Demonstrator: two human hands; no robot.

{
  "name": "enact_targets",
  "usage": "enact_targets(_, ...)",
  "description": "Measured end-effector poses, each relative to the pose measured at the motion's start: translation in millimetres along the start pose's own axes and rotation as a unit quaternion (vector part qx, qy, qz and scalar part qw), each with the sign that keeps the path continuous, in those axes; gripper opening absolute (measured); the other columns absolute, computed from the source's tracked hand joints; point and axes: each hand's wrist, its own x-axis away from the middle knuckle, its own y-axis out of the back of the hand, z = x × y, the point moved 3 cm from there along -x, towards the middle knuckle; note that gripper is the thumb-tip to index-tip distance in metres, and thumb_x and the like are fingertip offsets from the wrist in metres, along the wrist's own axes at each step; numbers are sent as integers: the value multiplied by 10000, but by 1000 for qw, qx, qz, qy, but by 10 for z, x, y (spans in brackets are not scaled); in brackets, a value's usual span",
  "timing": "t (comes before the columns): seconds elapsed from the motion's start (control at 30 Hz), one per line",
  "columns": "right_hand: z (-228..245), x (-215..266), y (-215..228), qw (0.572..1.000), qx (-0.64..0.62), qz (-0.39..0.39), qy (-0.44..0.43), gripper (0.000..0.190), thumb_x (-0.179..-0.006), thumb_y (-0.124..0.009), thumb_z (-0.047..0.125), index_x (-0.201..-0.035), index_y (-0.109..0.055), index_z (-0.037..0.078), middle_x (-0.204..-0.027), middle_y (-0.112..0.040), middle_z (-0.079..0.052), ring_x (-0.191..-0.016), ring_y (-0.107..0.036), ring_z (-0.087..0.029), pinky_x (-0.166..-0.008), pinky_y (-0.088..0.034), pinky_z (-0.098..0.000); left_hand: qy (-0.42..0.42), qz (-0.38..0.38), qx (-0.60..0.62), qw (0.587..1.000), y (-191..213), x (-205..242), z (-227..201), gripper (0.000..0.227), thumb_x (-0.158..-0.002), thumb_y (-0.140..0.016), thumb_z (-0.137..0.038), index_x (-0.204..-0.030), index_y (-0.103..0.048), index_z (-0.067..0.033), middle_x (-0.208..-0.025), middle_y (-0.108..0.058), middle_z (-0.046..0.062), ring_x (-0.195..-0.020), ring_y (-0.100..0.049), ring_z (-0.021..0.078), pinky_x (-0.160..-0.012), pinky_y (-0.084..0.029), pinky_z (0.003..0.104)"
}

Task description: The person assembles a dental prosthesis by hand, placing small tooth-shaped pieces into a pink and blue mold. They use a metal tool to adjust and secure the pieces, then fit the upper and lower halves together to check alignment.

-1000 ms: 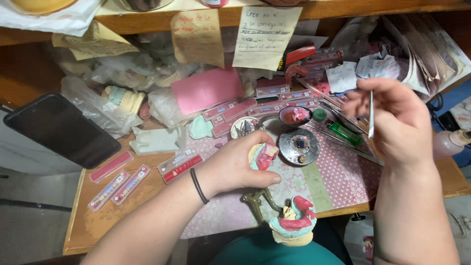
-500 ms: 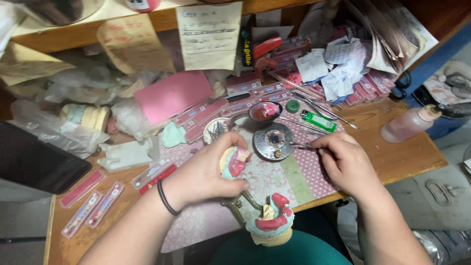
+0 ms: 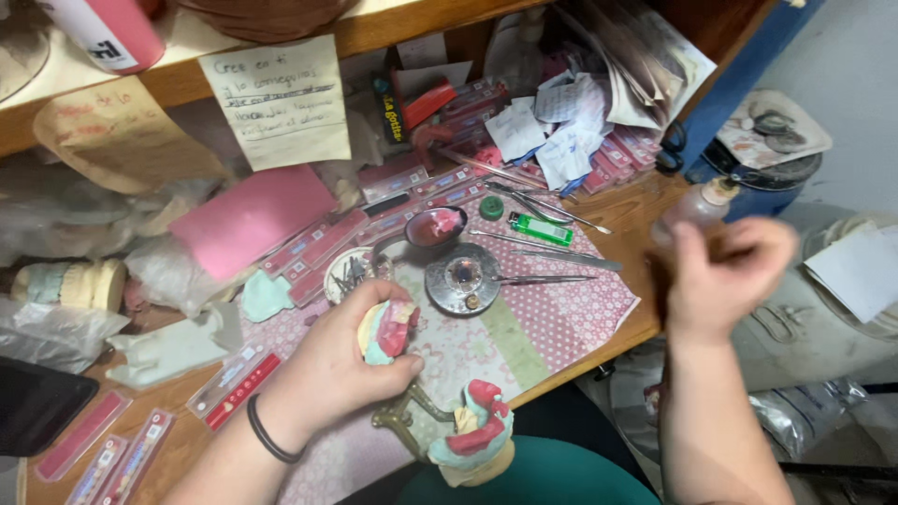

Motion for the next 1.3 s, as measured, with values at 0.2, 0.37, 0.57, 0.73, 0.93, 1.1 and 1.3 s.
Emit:
enact_targets(0.2, -800, -44, 91, 921, 155, 278, -224, 518, -881, -825, 371, -1297, -677, 100, -1127, -708, -62, -969, -616, -202, -843, -454, -372, -41, -12, 31, 999, -32, -11, 30, 515, -681, -854, -275, -1143, -630, -251, -793, -682, -67, -691, -605, 113, -685, -489, 298)
enact_targets(0.37, -221, 22, 93, 952, 114, 207, -197, 571, -852, -945, 277, -1271, -632, 48, -1155, -703, -110, -983, -636, -213, -833, -508, -357, -29, -26, 17, 999, -34, 3, -43, 556, -676, -841, -320, -1185, -626, -256, -909, -737, -62, -774, -668, 125, -746, -522, 314)
enact_targets(0.57, 958, 262, -112, 953, -94, 281, -63, 755, -713, -907, 272, -1323, -622, -70, -1282, -683, -225, -1167, -662, -304, -1066, -531, -406, -25, -36, 9, 999, -57, 10, -27, 582, -643, -797, -348, -1186, -613, -248, -966, -720, -30, -825, -657, 155, -764, -500, 324)
enact_targets(0.73, 1474, 396, -399, 914, -168, 365, 64, 814, -648, -904, 426, -1279, -646, -19, -1245, -728, -187, -1105, -727, -305, -1059, -594, -434, -23, -38, 12, 999, -24, 56, -105, 574, -636, -766, -344, -1171, -584, -245, -979, -717, -21, -819, -640, 164, -751, -495, 333)
enact_targets(0.93, 1808, 345, -541, 894, -150, 414, 84, 814, -676, -900, 473, -1285, -656, -8, -1031, -726, -110, -906, -664, -276, -863, -518, -392, -12, -21, 26, 999, 19, 89, -168, 694, -622, -787, -370, -1256, -545, -222, -1060, -708, 13, -868, -642, 173, -764, -489, 325)
enact_targets(1.1, 1898, 354, -550, 894, -142, 413, 96, 748, -693, -916, 438, -1243, -669, -5, -1084, -750, -115, -857, -669, -274, -802, -517, -391, -8, -8, 40, 999, 28, 103, -188, 639, -621, -783, -338, -1204, -547, -224, -1020, -715, -12, -832, -641, 154, -735, -502, 324)
enact_targets(1.3, 1873, 381, -519, 900, -119, 413, 80, 741, -674, -921, 449, -1217, -688, 1, -1039, -755, -91, -792, -647, -256, -763, -500, -373, -21, -12, 43, 999, 11, 66, -134, 642, -624, -805, -343, -1195, -540, -214, -976, -711, 9, -810, -627, 157, -726, -498, 329)
